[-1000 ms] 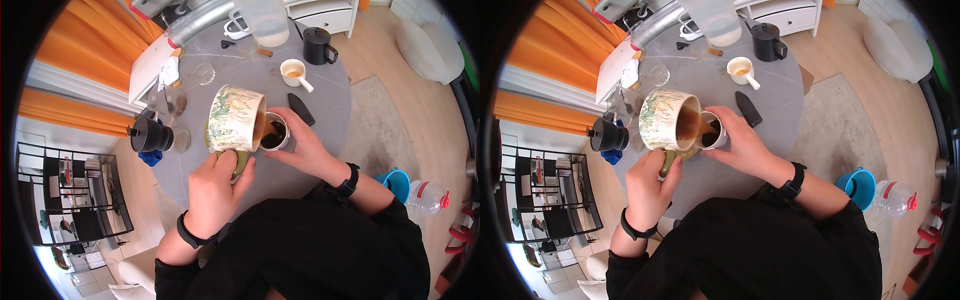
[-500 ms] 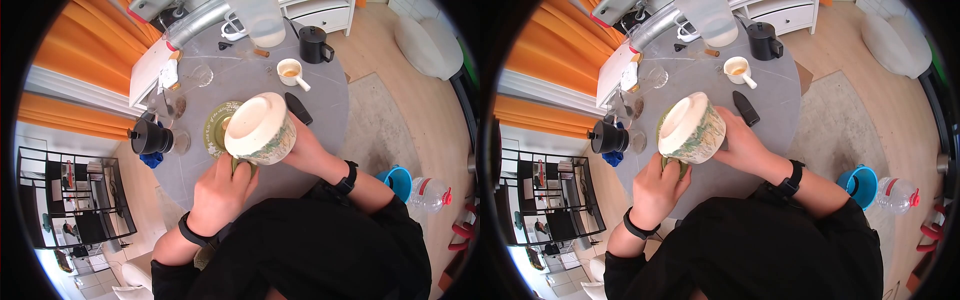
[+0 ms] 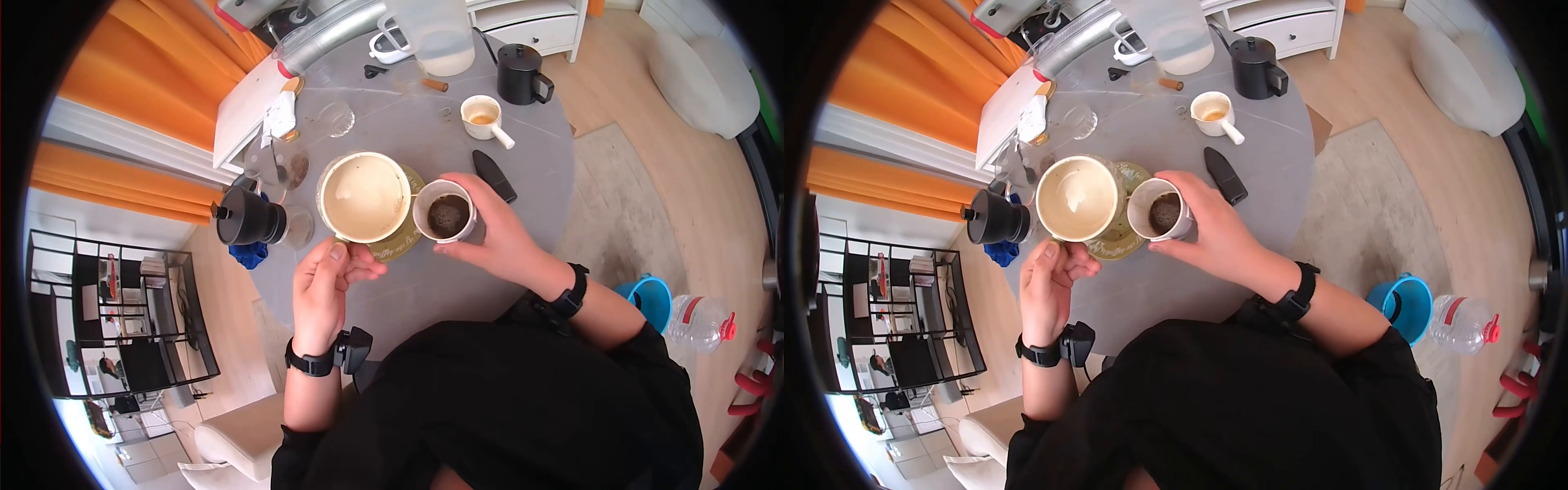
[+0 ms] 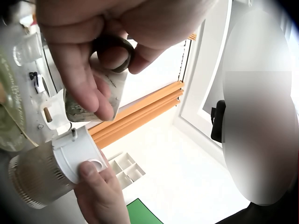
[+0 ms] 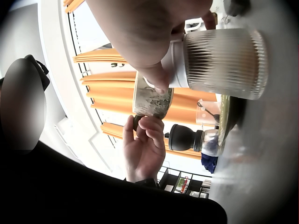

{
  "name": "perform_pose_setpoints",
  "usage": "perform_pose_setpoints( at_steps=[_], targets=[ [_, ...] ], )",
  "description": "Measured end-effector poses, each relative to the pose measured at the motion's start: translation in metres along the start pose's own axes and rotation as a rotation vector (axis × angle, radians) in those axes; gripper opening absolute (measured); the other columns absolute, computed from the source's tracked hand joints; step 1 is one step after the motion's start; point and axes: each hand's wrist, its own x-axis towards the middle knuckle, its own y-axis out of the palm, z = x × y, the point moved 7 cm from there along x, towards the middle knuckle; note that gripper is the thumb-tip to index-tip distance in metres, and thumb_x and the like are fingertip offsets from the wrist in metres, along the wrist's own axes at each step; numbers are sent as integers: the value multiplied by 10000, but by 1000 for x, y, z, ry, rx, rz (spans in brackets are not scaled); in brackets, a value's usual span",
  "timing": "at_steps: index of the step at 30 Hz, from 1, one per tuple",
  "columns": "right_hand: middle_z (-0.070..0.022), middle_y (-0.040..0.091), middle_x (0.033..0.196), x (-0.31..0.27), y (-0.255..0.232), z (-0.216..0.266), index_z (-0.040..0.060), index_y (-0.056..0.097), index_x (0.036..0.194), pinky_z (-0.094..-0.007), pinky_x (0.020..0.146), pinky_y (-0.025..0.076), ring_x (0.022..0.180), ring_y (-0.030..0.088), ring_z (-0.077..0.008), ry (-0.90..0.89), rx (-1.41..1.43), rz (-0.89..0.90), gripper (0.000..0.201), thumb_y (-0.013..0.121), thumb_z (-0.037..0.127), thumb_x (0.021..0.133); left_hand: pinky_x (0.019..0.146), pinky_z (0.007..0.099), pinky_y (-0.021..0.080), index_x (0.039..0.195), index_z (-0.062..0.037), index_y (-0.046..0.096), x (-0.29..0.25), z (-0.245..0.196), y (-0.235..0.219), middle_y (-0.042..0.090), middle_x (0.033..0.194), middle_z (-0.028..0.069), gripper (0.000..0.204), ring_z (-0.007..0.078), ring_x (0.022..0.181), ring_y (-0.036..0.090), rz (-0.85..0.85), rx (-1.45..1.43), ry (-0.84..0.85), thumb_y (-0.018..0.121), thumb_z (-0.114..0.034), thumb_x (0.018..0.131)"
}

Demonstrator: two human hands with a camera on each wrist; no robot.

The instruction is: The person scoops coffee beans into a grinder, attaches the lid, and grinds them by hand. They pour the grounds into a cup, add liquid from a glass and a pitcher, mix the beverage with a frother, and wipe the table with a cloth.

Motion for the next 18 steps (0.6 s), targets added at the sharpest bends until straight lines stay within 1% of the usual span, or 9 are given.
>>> perform_pose_setpoints(
  at_steps=[4, 6, 8, 10, 12, 13, 14, 16, 18],
  targets=[
    [-135, 507, 1330, 0, 1, 4, 56, 416, 1378, -406, 1033, 408, 1240, 505, -318, 7, 3, 15, 758, 825, 170, 750, 807, 350, 551, 1062, 29, 598, -4, 19, -19, 660, 966, 127, 349, 254, 880, 691, 17, -142, -91, 439, -280, 1035],
    [-95, 500, 1335, 0, 1, 4, 52, 422, 1389, -363, 1063, 401, 1267, 500, -235, 47, 18, 10, 759, 825, 108, 748, 808, 351, 549, 1050, 18, 595, -6, 32, -33, 657, 962, 124, 363, 249, 870, 687, 18, -215, -131, 441, -310, 1032],
    [-95, 500, 1339, 1, 1, 4, 52, 422, 1392, -364, 1065, 400, 1269, 499, -235, 53, 11, 19, 766, 829, 113, 746, 792, 337, 543, 1010, -5, 595, -9, 49, -45, 653, 945, 117, 376, 239, 839, 677, 21, -437, -225, 446, -350, 1025],
    [-96, 500, 1343, 0, 2, 5, 51, 421, 1394, -366, 1067, 398, 1271, 499, -234, 60, 3, 29, 773, 832, 118, 743, 786, 333, 540, 1013, -8, 592, -11, 60, -60, 651, 939, 115, 380, 234, 832, 674, -1, -447, -238, 443, -359, 1024],
    [-115, 506, 1309, 1, 1, 7, 58, 418, 1384, -374, 1028, 435, 1231, 524, -259, 38, -26, 11, 760, 829, 135, 750, 779, 329, 538, 1017, -12, 588, -12, 69, -69, 650, 933, 112, 385, 230, 824, 670, -22, -455, -249, 441, -367, 1023],
    [-115, 506, 1309, 1, 2, 7, 58, 418, 1384, -374, 1028, 435, 1231, 524, -259, 37, -27, 20, 760, 829, 135, 750, 754, 322, 534, 891, -52, 531, -13, 74, -73, 635, 906, 117, 340, 228, 802, 654, -38, -444, -256, 434, -351, 1020],
    [-114, 505, 1312, 1, 2, 5, 59, 418, 1387, -372, 1028, 436, 1234, 523, -257, 45, -26, 18, 761, 829, 135, 750, 729, 316, 531, 766, -92, 473, -12, 77, -76, 620, 880, 123, 353, 226, 779, 639, -53, -431, -263, 427, -335, 1017],
    [-114, 504, 1315, 1, 2, 4, 60, 418, 1389, -370, 1028, 437, 1238, 521, -254, 50, -24, 18, 762, 830, 134, 751, 728, 315, 531, 791, -84, 489, -11, 82, -79, 621, 880, 122, 345, 225, 779, 640, -63, -409, -278, 429, -338, 1017],
    [-98, 518, 1352, 0, 2, 2, 45, 413, 1411, -366, 1062, 410, 1266, 517, -237, 70, -26, 13, 804, 842, 136, 737, 727, 313, 531, 817, -77, 505, -8, 84, -76, 622, 880, 120, 340, 224, 779, 642, -68, -385, -299, 430, -341, 1017]
  ],
)
